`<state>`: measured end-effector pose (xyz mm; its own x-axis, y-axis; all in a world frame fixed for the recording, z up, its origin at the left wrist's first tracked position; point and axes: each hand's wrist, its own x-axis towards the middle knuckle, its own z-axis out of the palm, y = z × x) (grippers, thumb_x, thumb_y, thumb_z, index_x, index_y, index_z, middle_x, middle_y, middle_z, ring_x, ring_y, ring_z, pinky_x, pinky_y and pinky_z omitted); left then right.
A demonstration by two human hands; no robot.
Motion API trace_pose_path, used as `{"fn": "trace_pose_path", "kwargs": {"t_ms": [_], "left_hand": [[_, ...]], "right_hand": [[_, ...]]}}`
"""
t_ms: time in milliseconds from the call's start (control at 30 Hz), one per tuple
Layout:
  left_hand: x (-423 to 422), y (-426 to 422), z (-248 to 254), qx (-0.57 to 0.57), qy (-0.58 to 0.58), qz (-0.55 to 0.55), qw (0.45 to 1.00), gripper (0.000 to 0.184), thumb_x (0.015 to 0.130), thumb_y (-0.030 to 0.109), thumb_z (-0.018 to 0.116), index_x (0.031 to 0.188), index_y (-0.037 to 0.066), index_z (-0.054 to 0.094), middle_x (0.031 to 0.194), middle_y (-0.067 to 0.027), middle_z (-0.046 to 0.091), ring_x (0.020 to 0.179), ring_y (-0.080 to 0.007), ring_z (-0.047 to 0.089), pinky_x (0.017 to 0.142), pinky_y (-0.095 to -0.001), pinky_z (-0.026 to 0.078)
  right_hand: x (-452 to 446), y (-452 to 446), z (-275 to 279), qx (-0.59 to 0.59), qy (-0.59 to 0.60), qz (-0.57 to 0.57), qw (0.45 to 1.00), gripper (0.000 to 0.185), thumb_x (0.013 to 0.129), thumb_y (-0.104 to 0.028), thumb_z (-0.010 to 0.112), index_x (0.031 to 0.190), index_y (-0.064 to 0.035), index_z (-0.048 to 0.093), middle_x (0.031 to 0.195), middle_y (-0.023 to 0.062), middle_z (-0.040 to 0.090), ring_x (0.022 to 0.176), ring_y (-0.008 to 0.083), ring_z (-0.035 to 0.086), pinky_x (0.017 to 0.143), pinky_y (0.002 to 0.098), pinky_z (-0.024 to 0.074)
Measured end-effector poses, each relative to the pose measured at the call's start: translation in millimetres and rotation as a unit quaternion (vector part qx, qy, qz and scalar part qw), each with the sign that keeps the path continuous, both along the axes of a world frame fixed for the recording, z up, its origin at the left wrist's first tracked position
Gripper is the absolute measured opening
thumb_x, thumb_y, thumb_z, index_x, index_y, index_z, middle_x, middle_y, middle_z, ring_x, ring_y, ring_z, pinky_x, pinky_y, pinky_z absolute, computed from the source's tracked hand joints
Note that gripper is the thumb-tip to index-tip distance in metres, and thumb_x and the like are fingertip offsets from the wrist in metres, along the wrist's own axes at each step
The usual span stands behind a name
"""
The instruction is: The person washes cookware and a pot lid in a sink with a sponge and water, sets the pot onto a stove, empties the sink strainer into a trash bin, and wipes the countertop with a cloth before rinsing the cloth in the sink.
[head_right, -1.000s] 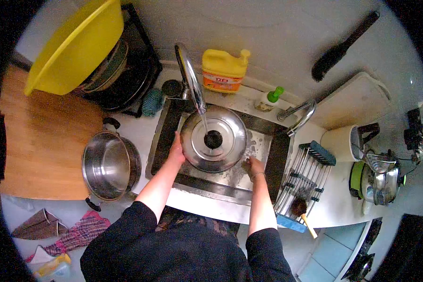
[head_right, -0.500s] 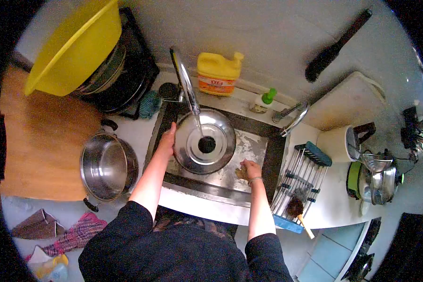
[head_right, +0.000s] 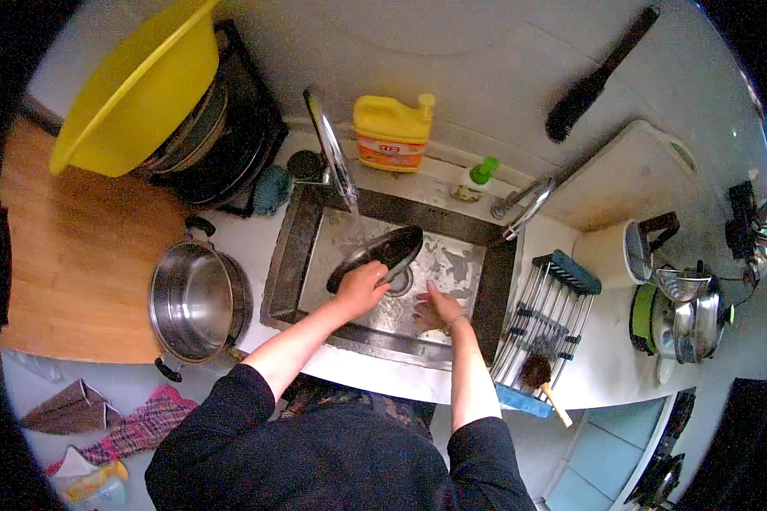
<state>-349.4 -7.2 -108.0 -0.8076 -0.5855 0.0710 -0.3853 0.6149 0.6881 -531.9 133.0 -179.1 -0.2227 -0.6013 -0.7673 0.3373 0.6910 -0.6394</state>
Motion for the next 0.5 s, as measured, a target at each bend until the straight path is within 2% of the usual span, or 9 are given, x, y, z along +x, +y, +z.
{"fn": "trace_pose_path", "kwargs": {"t_ms": [33, 67, 133, 167, 267, 333, 400, 433, 500], "left_hand": [[-3, 7, -9, -0.046, -0.009, -0.004, 0.999, 0.017, 0.07, 0.011, 0.058, 0.084, 0.004, 0.051, 0.083, -0.0108, 0.051, 0.081, -0.0286, 0.053, 0.066, -0.0404, 0.043], [-4, 13, -19, -0.046, -0.009, -0.006, 0.999, 0.017, 0.07, 0.011, 0.058, 0.084, 0.004, 0.051, 0.083, -0.0108, 0.051, 0.081, -0.0286, 0.053, 0.066, -0.0404, 0.043], [-5, 26, -32, -0.137, -0.057, -0.035, 0.988, 0.013, 0.069, 0.008, 0.056, 0.08, 0.007, 0.05, 0.084, -0.0084, 0.051, 0.083, -0.0272, 0.052, 0.065, -0.0384, 0.043], [-5, 34, -35, -0.141, -0.055, -0.038, 0.988, 0.011, 0.069, 0.006, 0.052, 0.079, 0.008, 0.05, 0.085, -0.0075, 0.051, 0.084, -0.0263, 0.051, 0.066, -0.0372, 0.043], [-2, 38, -43, -0.123, -0.034, -0.073, 0.989, 0.013, 0.069, 0.006, 0.052, 0.082, 0.008, 0.052, 0.085, -0.0085, 0.05, 0.083, -0.0263, 0.051, 0.069, -0.0377, 0.043], [8, 28, -43, -0.108, -0.038, -0.111, 0.987, 0.025, 0.067, 0.009, 0.058, 0.091, 0.005, 0.053, 0.092, -0.0098, 0.052, 0.09, -0.0286, 0.05, 0.075, -0.0393, 0.042], [22, 7, -25, -0.074, 0.011, -0.045, 0.996, 0.04, 0.065, 0.015, 0.063, 0.101, 0.003, 0.052, 0.101, -0.0127, 0.053, 0.097, -0.0304, 0.049, 0.081, -0.0406, 0.04], [32, -6, -34, -0.09, -0.002, 0.056, 0.994, 0.045, 0.065, 0.018, 0.065, 0.104, 0.001, 0.05, 0.104, -0.0143, 0.053, 0.097, -0.0319, 0.049, 0.083, -0.0402, 0.039], [59, -35, -91, -0.086, -0.029, 0.233, 0.968, 0.048, 0.069, 0.022, 0.065, 0.109, 0.002, 0.048, 0.106, -0.0148, 0.053, 0.095, -0.0324, 0.051, 0.083, -0.0414, 0.04]], "right_hand": [[12, -8, 22, -0.02, -0.106, -0.053, 0.993, 0.059, 0.084, -0.053, 0.043, 0.089, 0.0026, 0.062, 0.084, 0.0111, 0.062, 0.073, 0.0154, 0.058, 0.068, 0.0264, 0.0472], [19, -12, 14, -0.02, -0.107, -0.055, 0.993, 0.059, 0.084, -0.053, 0.043, 0.089, 0.0026, 0.062, 0.084, 0.0111, 0.062, 0.073, 0.0154, 0.058, 0.068, 0.0264, 0.0472], [27, -19, -6, -0.083, -0.049, -0.031, 0.995, 0.062, 0.082, -0.056, 0.044, 0.089, 0.0034, 0.062, 0.085, 0.0112, 0.062, 0.074, 0.0155, 0.058, 0.068, 0.0251, 0.0464], [26, -22, -11, -0.052, 0.087, 0.056, 0.993, 0.055, 0.082, -0.049, 0.049, 0.088, 0.0041, 0.062, 0.081, 0.009, 0.062, 0.07, 0.0146, 0.057, 0.065, 0.0253, 0.0455], [31, -25, -16, -0.043, 0.146, 0.01, 0.988, 0.048, 0.079, -0.044, 0.052, 0.077, 0.0024, 0.063, 0.069, 0.0106, 0.062, 0.067, 0.0149, 0.057, 0.061, 0.0289, 0.044], [26, -17, -38, -0.054, 0.139, 0.006, 0.989, 0.043, 0.078, -0.039, 0.053, 0.076, 0.0022, 0.063, 0.066, 0.0095, 0.061, 0.06, 0.0156, 0.055, 0.057, 0.0307, 0.0417], [21, -14, -34, -0.056, 0.221, 0.048, 0.972, 0.04, 0.078, -0.038, 0.053, 0.076, 0.001, 0.063, 0.063, 0.0078, 0.059, 0.057, 0.0144, 0.052, 0.055, 0.0294, 0.0412], [16, -14, -18, -0.074, 0.257, 0.1, 0.958, 0.036, 0.077, -0.034, 0.054, 0.078, 0.0012, 0.062, 0.064, 0.009, 0.059, 0.06, 0.0149, 0.054, 0.058, 0.0293, 0.0418], [4, -18, -3, -0.063, 0.222, 0.117, 0.966, 0.034, 0.078, -0.032, 0.055, 0.078, 0.0015, 0.062, 0.066, 0.0058, 0.059, 0.06, 0.013, 0.053, 0.057, 0.0281, 0.0418]]}}
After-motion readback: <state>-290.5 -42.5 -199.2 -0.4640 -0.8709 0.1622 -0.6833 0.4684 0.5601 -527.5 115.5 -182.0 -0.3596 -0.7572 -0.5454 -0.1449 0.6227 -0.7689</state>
